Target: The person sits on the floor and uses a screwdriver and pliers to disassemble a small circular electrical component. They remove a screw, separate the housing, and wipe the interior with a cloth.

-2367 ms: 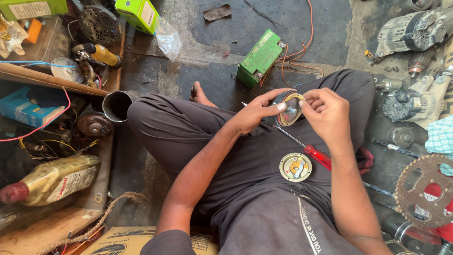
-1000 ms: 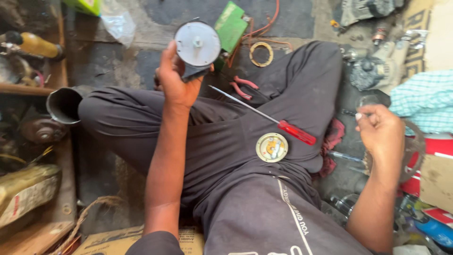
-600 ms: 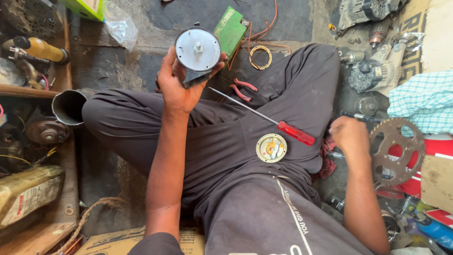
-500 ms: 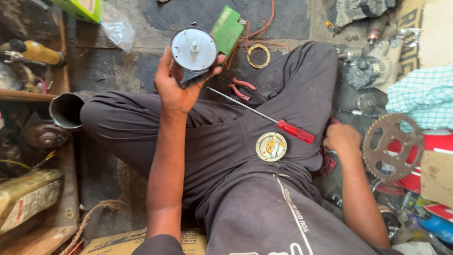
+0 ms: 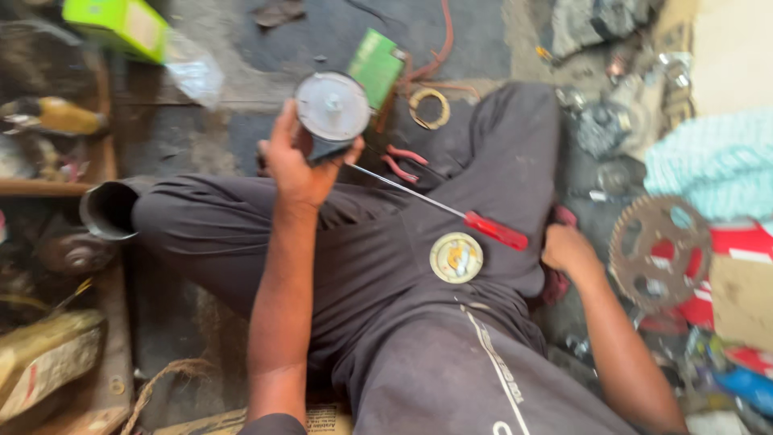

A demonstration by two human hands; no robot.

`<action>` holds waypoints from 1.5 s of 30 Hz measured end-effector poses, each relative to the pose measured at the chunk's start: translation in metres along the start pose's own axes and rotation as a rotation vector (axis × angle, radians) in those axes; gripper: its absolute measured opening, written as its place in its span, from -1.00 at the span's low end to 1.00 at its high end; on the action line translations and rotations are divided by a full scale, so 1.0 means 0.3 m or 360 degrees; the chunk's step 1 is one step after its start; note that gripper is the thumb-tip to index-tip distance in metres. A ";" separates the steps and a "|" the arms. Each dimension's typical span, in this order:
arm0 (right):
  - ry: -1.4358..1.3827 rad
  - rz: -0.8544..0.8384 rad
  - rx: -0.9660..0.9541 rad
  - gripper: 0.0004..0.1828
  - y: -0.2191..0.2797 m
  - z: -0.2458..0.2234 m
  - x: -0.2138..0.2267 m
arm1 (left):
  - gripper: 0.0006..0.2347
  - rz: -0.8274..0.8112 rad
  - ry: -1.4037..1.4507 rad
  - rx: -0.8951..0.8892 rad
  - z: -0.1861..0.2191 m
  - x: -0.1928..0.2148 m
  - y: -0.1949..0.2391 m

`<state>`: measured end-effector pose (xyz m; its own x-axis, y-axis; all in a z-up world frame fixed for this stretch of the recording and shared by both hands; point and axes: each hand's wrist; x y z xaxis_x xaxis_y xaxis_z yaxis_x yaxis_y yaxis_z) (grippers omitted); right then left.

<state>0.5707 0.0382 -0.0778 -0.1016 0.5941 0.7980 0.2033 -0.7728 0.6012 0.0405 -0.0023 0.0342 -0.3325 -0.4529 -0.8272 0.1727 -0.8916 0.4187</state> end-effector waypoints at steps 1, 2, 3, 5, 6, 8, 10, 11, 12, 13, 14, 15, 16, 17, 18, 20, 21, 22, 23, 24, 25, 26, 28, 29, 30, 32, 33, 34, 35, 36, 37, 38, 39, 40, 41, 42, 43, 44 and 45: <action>0.0008 0.0059 -0.0135 -0.74 0.013 -0.016 -0.010 | -0.54 -0.0174 -0.0056 -0.0046 0.001 0.004 -0.009; 0.0019 0.0103 -0.0257 -0.77 0.020 -0.043 -0.014 | -0.53 -0.0327 -0.0114 -0.0102 0.004 0.018 -0.007; 0.0022 0.0157 -0.0231 -0.76 0.029 -0.060 0.001 | -0.52 -0.0478 -0.0177 -0.0159 0.009 0.031 -0.008; -0.0069 0.0197 -0.0221 -0.72 0.074 -0.070 0.051 | -0.51 -0.0525 -0.0185 -0.0174 0.004 0.046 -0.016; -0.0153 0.0182 -0.0243 -0.68 0.106 -0.070 0.090 | -0.51 -0.0556 -0.0183 -0.0169 -0.003 0.047 -0.022; -0.0508 0.0346 -0.0179 -0.73 0.134 -0.104 0.159 | -0.51 -0.0459 -0.0118 -0.0124 -0.007 0.048 -0.023; -0.0849 0.0479 -0.0042 -0.74 0.178 -0.143 0.242 | -0.55 -0.0432 -0.0111 -0.0110 -0.005 0.041 -0.014; -0.1010 0.0531 0.0072 -0.75 0.207 -0.164 0.294 | -0.57 -0.0450 -0.0141 -0.0125 -0.004 0.033 -0.006; -0.0917 0.0692 0.0098 -0.76 0.245 -0.185 0.350 | -0.59 -0.0465 -0.0174 -0.0137 -0.001 0.028 0.003; -0.0822 0.0852 0.0125 -0.77 0.283 -0.210 0.407 | -0.58 -0.0508 -0.0180 -0.0160 0.002 0.021 0.009; -0.1108 0.0847 0.0091 -0.75 0.316 -0.235 0.471 | -0.58 -0.0554 -0.0185 -0.0177 0.001 0.015 0.011; -0.1473 0.0844 0.0100 -0.77 0.341 -0.270 0.532 | -0.57 -0.0599 -0.0192 -0.0194 0.001 0.010 0.011; -0.1896 0.0838 0.0118 -0.78 0.356 -0.313 0.590 | -0.57 -0.0605 -0.0193 -0.0201 -0.002 0.008 0.010; -0.2279 0.0791 0.0189 -0.78 0.361 -0.366 0.642 | -0.57 -0.0610 -0.0195 -0.0208 -0.010 0.008 0.009; -0.2553 0.0708 0.0335 -0.78 0.354 -0.430 0.682 | -0.58 -0.0620 -0.0197 -0.0215 -0.019 0.009 0.005; -0.3025 0.0513 0.0624 -0.73 0.339 -0.577 0.738 | -0.59 -0.0626 -0.0160 -0.0206 -0.038 0.018 0.005; -0.3000 0.0492 0.0920 -0.70 0.323 -0.655 0.762 | -0.60 -0.0629 -0.0142 -0.0204 -0.046 0.024 0.009; -0.2967 0.0457 0.1204 -0.66 0.305 -0.737 0.774 | -0.60 -0.0470 -0.0063 -0.0154 -0.054 0.030 0.013; -0.2922 0.0423 0.1486 -0.59 0.293 -0.809 0.784 | -0.59 -0.0311 0.0019 -0.0106 -0.066 0.036 0.018; -0.2694 0.0628 0.1415 -0.62 0.271 -0.895 0.767 | -0.58 -0.0143 0.0104 -0.0062 -0.079 0.044 0.024; -0.2578 0.0660 0.1409 -0.64 0.257 -0.970 0.745 | -0.59 -0.0276 0.0071 -0.0142 -0.090 0.053 0.028; -0.2466 0.0701 0.1411 -0.65 0.238 -1.041 0.715 | -0.60 -0.0404 0.0043 -0.0216 -0.103 0.063 0.034; -0.1828 0.0947 0.1562 -0.70 0.222 -1.137 0.645 | -0.60 -0.0412 -0.0036 -0.0292 -0.130 0.079 0.039; -0.1166 0.1267 0.1598 -0.73 0.214 -1.166 0.612 | -0.58 -0.0291 -0.0084 -0.0292 -0.144 0.086 0.040; -0.1154 0.1192 0.1624 -0.72 0.214 -1.184 0.579 | -0.57 -0.0169 -0.0129 -0.0287 -0.163 0.095 0.043; -0.1128 0.1043 0.1670 -0.65 0.229 -1.200 0.516 | -0.59 -0.0105 -0.0215 -0.0356 -0.199 0.116 0.052; -0.0976 0.0998 0.1619 -0.53 0.238 -1.197 0.498 | -0.60 -0.0072 -0.0259 -0.0387 -0.214 0.127 0.053; -0.0823 0.0954 0.1569 -0.40 0.244 -1.192 0.489 | -0.59 -0.0057 -0.0335 -0.0401 -0.227 0.139 0.049; -0.0671 0.0909 0.1519 -0.26 0.247 -1.190 0.485 | -0.59 -0.0042 -0.0411 -0.0415 -0.240 0.152 0.048; -0.0644 0.0901 0.1517 -0.20 0.243 -1.192 0.489 | -0.58 -0.0029 -0.0487 -0.0429 -0.254 0.164 0.045; -0.0618 0.0893 0.1514 -0.14 0.231 -1.195 0.500 | -0.59 -0.0053 -0.0525 -0.0434 -0.270 0.174 0.040; -0.0591 0.0888 0.1512 -0.07 0.216 -1.202 0.512 | -0.61 -0.0079 -0.0562 -0.0440 -0.287 0.179 0.034; -0.0680 0.0798 0.1433 -0.01 0.202 -1.209 0.525 | -0.62 -0.0105 -0.0599 -0.0444 -0.303 0.185 0.031; -0.0769 0.0721 0.1352 0.06 0.186 -1.215 0.541 | -0.62 -0.0087 -0.0633 -0.0483 -0.310 0.188 0.025; -0.0856 0.0643 0.1271 0.12 0.181 -1.217 0.553 | -0.63 -0.0069 -0.0668 -0.0522 -0.316 0.187 0.021; -0.0868 0.0662 0.1333 0.10 0.178 -1.217 0.565 | -0.64 -0.0059 -0.0702 -0.0564 -0.316 0.183 0.009; -0.0879 0.0680 0.1395 0.08 0.182 -1.212 0.572 | -0.63 -0.0049 -0.0637 -0.0553 -0.313 0.179 -0.001; -0.0895 0.0688 0.1459 0.06 0.194 -1.207 0.570 | -0.63 -0.0028 -0.0574 -0.0540 -0.306 0.180 -0.003; -0.0880 0.0656 0.1475 0.02 0.204 -1.198 0.567 | -0.62 -0.0008 -0.0511 -0.0526 -0.297 0.183 -0.006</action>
<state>0.2159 0.0117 0.1101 0.5322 0.5286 0.6613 0.7820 -0.6062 -0.1448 0.1046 -0.0251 -0.0454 -0.5954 -0.4731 -0.6494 0.4395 -0.8684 0.2297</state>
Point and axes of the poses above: each hand's wrist, its own y-axis away from the middle knuckle, its own x-axis out of the back of the hand, z = x × y, and after that the axes turned 6 degrees about -y, right-handed
